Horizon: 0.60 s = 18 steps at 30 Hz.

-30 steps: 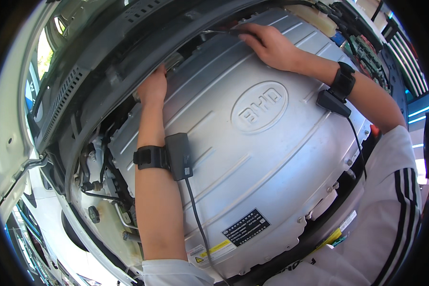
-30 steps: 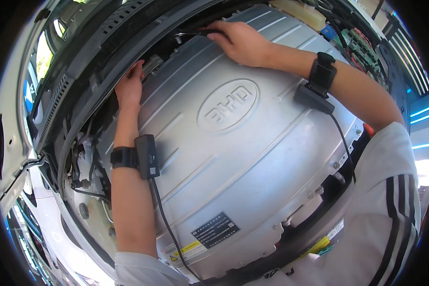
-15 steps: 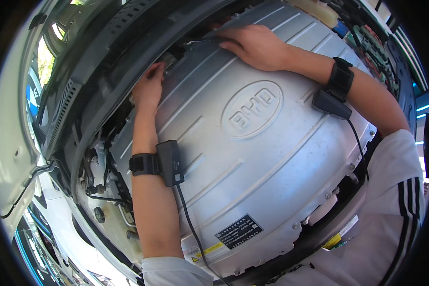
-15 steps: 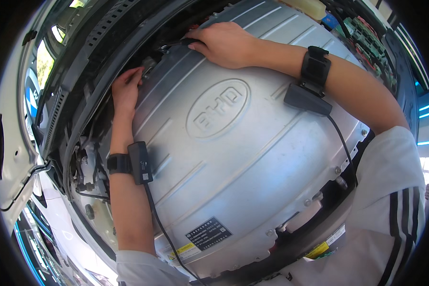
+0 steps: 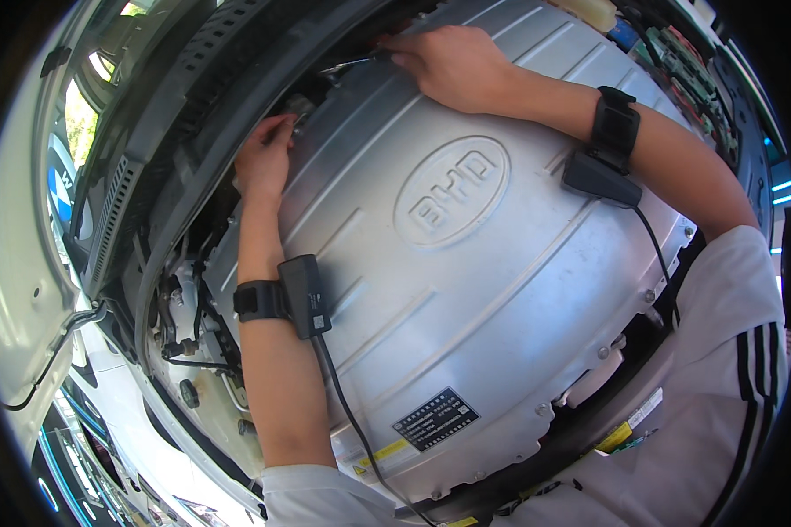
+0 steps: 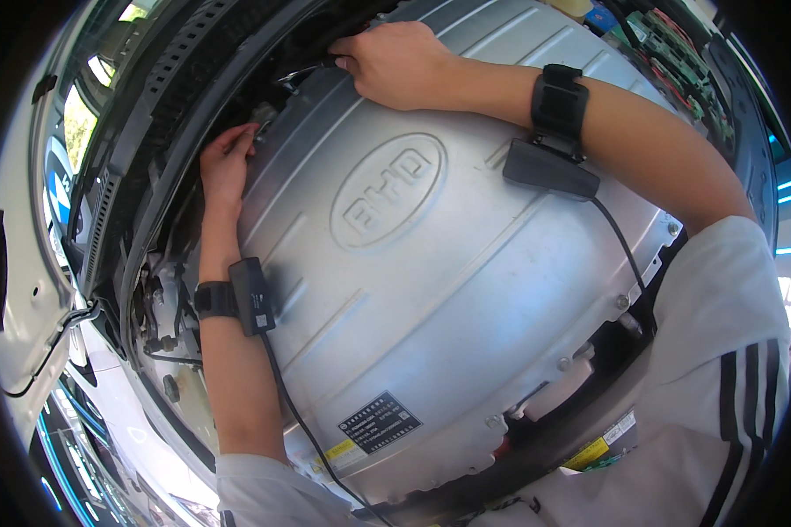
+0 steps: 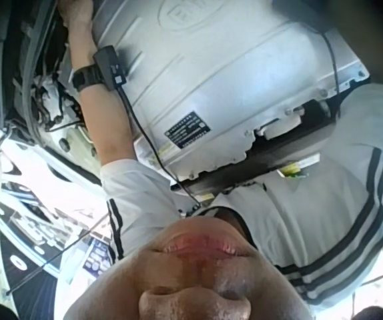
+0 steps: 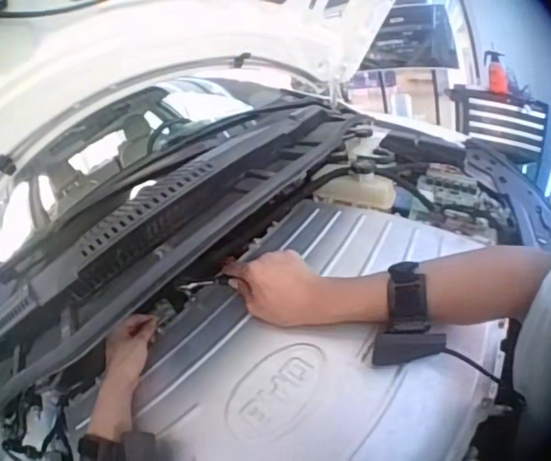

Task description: Work on an electric car engine using tools.

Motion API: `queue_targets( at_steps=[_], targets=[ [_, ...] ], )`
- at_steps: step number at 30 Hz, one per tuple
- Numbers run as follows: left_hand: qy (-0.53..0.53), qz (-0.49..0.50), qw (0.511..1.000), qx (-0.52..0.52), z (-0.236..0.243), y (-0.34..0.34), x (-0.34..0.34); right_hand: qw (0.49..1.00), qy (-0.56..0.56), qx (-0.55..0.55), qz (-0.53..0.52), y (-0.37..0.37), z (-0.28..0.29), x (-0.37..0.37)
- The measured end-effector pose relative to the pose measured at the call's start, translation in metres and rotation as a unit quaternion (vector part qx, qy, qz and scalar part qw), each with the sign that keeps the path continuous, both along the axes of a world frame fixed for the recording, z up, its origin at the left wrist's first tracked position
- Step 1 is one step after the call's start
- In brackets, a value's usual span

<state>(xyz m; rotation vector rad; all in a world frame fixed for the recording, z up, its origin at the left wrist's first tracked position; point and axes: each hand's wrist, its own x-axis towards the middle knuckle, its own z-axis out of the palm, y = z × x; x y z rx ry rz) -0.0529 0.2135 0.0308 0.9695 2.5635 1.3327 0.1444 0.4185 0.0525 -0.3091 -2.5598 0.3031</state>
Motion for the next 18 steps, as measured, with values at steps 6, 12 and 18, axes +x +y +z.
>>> queue_targets(
  at_steps=[6, 12, 18],
  targets=[
    [0.033, -0.001, 0.998, -0.053, 0.003, 0.012, 0.000, 1.000, 0.015, 0.022, -0.010, 0.009, -0.012, -0.003],
    [0.014, -0.021, 0.996, -0.081, 0.009, 0.059, -0.003, 1.000, -0.011, -0.015, 0.010, 0.007, -0.003, -0.004],
    [-0.029, 0.008, 1.000, -0.005, 0.002, 0.075, 0.015, 1.000, 0.009, -0.001, -0.008, 0.010, -0.013, 0.000]
  ],
)
